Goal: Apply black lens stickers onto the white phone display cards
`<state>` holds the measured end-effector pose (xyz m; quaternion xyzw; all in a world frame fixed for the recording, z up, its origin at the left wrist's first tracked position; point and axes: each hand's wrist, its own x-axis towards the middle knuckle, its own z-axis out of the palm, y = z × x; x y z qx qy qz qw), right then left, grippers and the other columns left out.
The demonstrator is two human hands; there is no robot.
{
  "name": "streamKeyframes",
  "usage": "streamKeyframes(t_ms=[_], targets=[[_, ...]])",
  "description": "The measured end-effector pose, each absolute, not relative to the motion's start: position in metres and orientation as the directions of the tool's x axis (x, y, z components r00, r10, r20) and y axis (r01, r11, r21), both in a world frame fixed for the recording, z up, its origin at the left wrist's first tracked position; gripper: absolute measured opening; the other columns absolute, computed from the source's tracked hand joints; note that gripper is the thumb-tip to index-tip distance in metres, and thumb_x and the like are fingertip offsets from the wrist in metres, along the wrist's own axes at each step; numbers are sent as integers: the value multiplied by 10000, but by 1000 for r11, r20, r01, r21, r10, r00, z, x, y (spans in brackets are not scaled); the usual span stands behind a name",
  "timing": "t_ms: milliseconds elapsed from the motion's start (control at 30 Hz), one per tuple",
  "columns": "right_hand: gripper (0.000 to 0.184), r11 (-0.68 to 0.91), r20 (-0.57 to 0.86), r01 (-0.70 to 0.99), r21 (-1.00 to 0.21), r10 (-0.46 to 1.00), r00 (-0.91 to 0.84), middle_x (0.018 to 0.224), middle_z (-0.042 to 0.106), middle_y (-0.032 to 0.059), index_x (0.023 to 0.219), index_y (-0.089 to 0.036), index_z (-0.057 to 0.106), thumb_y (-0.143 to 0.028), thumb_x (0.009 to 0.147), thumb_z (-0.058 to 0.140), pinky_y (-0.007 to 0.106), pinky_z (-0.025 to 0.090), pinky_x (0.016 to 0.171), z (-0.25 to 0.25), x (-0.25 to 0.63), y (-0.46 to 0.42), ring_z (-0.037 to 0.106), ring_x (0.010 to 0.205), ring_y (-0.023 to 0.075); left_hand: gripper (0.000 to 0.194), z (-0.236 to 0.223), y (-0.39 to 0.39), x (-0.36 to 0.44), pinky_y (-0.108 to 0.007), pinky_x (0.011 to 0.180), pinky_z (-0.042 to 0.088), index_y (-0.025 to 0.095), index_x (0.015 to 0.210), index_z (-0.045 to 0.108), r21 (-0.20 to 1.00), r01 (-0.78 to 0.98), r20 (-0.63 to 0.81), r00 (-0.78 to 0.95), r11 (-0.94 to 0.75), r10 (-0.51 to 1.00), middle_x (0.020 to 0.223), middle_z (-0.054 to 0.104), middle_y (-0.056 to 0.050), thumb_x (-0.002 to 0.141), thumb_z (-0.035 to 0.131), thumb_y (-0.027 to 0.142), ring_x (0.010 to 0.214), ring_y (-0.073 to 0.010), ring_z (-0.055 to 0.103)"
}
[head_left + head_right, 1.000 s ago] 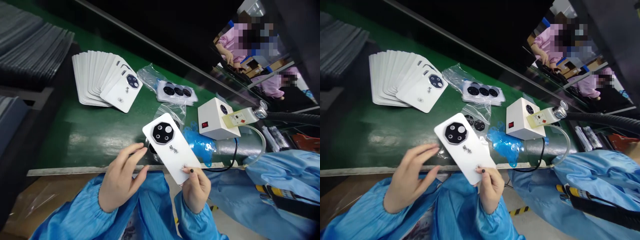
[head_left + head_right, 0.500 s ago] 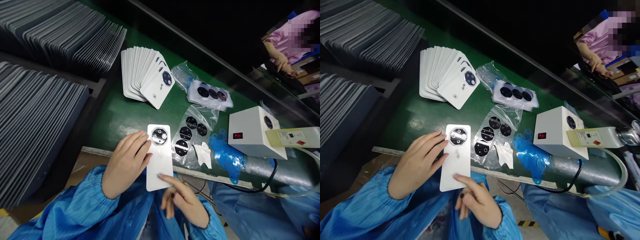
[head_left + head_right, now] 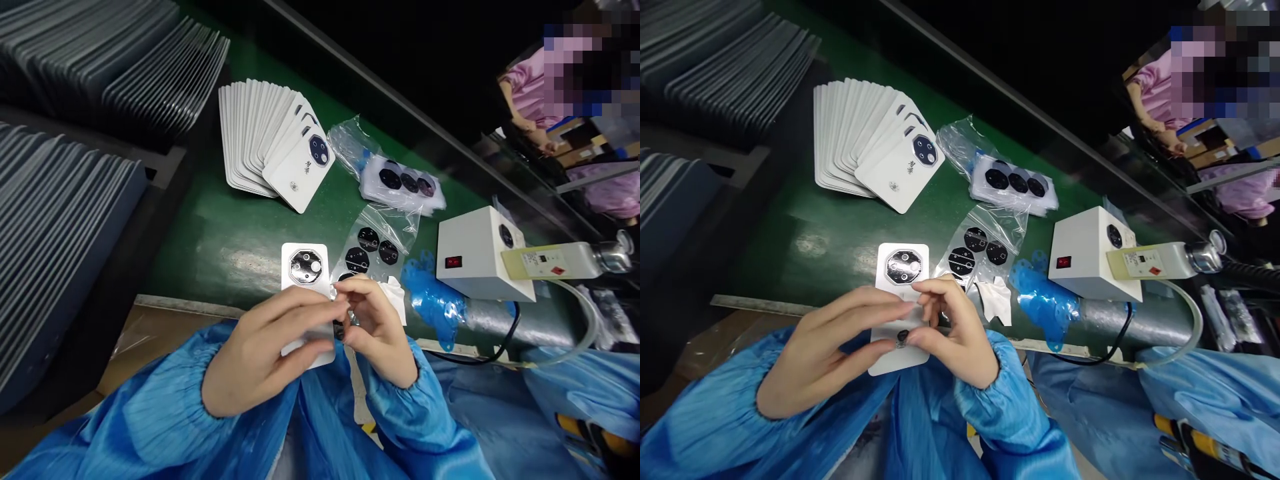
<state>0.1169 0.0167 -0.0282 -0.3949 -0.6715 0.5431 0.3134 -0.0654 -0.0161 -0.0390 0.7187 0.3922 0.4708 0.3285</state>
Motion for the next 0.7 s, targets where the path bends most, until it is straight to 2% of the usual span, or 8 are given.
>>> streamKeyframes(t_ms=[100,233,333,467,567,633,700], targets=[[447,97,-3,170,-981,861,-508,917,468,15,1146,-249,499,-506,789,582,232,452,611,-29,115,17,483,719,99,235,-35,-16,-59,-196,736,533,190,1061,621,873,156,428,214,-463,878,963,653,-34,846,557,119,887,-119,620],[399,103,-6,170,-980,842,-539,854,507,5,1082,-228,538,-516,806,554,234,445,601,-28,110,15,497,705,101,137,-38,-15,-54,-202,625,529,204,888,683,929,-21,369,109,-369,923,802,671,-5,838,577,133,723,-105,634],[333,122,-3,185,-975,827,-562,760,535,-11,1015,-210,575,-485,829,540,227,436,587,-25,112,13,505,668,96,98,-44,-16,-54,-203,577,511,207,832,666,949,-99,307,60,-300,950,752,649,11,850,572,183,667,-97,611],[264,140,37,146,-979,835,-549,746,559,3,1005,-212,613,-415,861,525,233,436,575,-23,121,12,519,661,101,126,-49,-13,-59,-186,525,458,215,826,581,946,-201,242,-78,-253,967,694,563,33,897,500,280,617,-83,541],[206,264,164,166,-950,875,-456,794,561,15,1053,-244,612,-297,865,546,247,453,613,-20,123,12,526,726,115,204,-43,-10,-59,-184,511,440,178,737,603,962,-211,198,96,-175,975,643,576,24,874,534,312,574,-80,539],[246,353,236,182,-918,853,-465,854,556,24,1090,-264,604,-242,847,571,259,472,634,-16,122,12,528,758,121,279,-38,-8,-57,-187,514,437,157,682,617,973,-196,167,233,-122,958,610,580,17,872,527,340,554,-81,543],[259,412,267,198,-889,821,-505,887,549,30,1086,-262,613,-212,834,584,268,488,647,-11,119,11,540,782,126,349,-35,-7,-55,-187,525,425,151,644,605,976,-190,155,285,-103,946,595,564,18,886,491,376,555,-78,534]])
